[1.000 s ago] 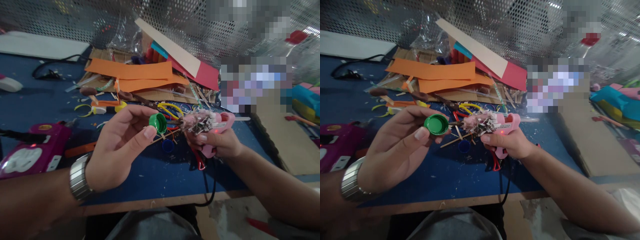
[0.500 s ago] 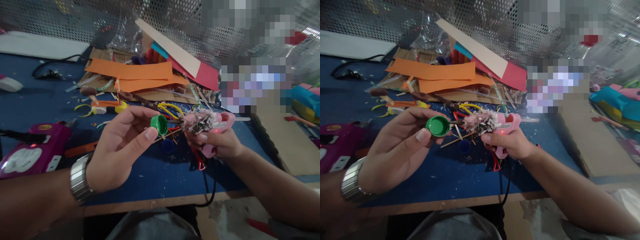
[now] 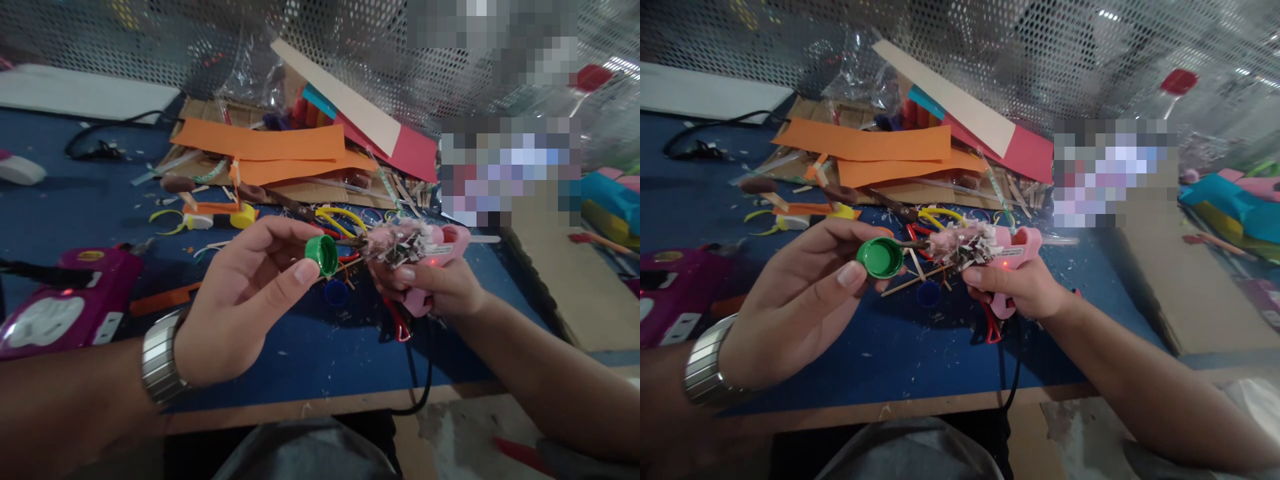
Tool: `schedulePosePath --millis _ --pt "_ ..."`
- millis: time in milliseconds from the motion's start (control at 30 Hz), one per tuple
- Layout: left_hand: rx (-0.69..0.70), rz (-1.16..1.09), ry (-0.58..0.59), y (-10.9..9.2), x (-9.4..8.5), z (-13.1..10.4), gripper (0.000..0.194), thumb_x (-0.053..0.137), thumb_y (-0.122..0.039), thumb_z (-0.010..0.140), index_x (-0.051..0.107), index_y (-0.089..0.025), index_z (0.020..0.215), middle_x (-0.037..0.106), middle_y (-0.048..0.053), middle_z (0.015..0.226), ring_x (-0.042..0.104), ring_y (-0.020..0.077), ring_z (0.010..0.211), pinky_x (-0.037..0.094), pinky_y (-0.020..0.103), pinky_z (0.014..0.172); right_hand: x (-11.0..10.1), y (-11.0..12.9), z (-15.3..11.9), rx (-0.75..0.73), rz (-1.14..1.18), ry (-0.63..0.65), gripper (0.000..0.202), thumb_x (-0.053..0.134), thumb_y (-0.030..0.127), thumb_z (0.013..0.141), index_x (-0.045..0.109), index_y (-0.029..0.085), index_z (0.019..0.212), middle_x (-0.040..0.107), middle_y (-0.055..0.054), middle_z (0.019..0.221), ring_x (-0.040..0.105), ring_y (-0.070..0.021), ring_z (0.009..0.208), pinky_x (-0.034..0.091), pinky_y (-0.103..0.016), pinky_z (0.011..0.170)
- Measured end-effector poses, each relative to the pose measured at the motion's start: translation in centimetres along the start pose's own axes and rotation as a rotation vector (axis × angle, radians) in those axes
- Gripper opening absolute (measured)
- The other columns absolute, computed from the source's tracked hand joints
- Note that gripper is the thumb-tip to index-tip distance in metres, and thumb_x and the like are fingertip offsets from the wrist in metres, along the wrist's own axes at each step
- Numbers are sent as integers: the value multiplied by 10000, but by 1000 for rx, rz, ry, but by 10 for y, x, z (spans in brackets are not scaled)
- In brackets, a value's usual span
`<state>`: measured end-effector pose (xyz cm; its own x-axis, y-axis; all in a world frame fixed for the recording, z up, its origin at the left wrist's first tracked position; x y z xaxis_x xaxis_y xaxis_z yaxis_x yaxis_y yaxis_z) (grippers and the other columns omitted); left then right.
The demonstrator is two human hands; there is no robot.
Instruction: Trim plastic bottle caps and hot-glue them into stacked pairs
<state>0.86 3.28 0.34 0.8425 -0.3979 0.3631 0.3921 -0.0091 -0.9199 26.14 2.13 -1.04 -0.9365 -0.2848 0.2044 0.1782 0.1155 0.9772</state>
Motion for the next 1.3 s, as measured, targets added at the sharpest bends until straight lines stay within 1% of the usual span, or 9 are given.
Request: schedulePosePath --millis 133,333,467,633,733,833,967,1133,1300 --pt "3 18 2 0 0 0 238 933 -358 980 861 -241 1174 794 48 1015 680 169 849 604 275 759 1 0 0 -10 3 -12 468 1019 455 799 799 246 1156 589 48 643 492 -128 533 404 -257 473" --pt "-26 43 0 2 -1 -2 210 905 -371 1002 850 -266 1175 811 60 1067 713 197 899 609 322 798 4 3 1 -7 19 18 410 988 424 833 802 204 1124 595 41 667 475 -118 539 379 -258 470" --pt "-40 62 -12 1 -1 -2 217 914 -388 991 846 -266 1158 818 66 1078 725 215 910 616 343 810 2 2 0 -3 3 12 430 991 444 828 796 196 1120 589 42 655 478 -120 540 392 -263 472" --pt "-46 63 -13 0 0 -2 206 918 -395 989 854 -271 1140 811 52 1038 699 190 862 608 319 793 1 2 0 -13 -10 8 380 984 449 832 775 206 1036 568 39 640 464 -123 543 391 -271 476" --pt "-45 68 -17 0 0 -2 213 926 -404 982 856 -272 1135 809 53 1026 699 192 869 613 319 786 2 1 0 -22 15 33 382 972 424 842 802 206 1106 554 43 663 454 -125 559 378 -273 482" --pt "-50 68 -4 1 -1 -2 211 917 -403 993 855 -275 1149 809 54 1026 705 189 882 620 314 794 0 0 -1 -8 20 16 425 981 433 840 796 223 1160 569 45 683 472 -132 562 382 -276 491" --pt "-54 75 9 2 -1 -2 208 920 -412 989 858 -283 1140 798 48 994 696 179 863 617 299 779 1 -1 -1 27 9 19 432 988 463 825 795 224 1128 556 44 674 459 -138 556 373 -282 488" --pt "-55 86 4 2 -2 -3 244 952 -427 946 866 -296 1134 809 60 1001 702 209 866 621 337 764 1 -3 0 16 33 58 398 967 425 858 804 241 1171 548 44 699 448 -137 586 363 -278 513" --pt "-59 92 12 4 -3 -2 215 919 -421 982 864 -294 1146 816 57 1011 710 194 884 623 309 781 -1 -6 0 -6 51 58 408 970 412 861 806 243 1195 551 49 698 440 -133 582 364 -268 505"
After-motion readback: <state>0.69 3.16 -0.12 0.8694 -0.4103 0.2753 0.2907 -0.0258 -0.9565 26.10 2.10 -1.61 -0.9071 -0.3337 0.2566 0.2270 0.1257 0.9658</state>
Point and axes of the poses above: each hand's wrist, its own z-axis towards the middle knuckle, its own x-axis out of the palm, y = z × x, the point moved 3 cm from there along z, towards the middle knuckle
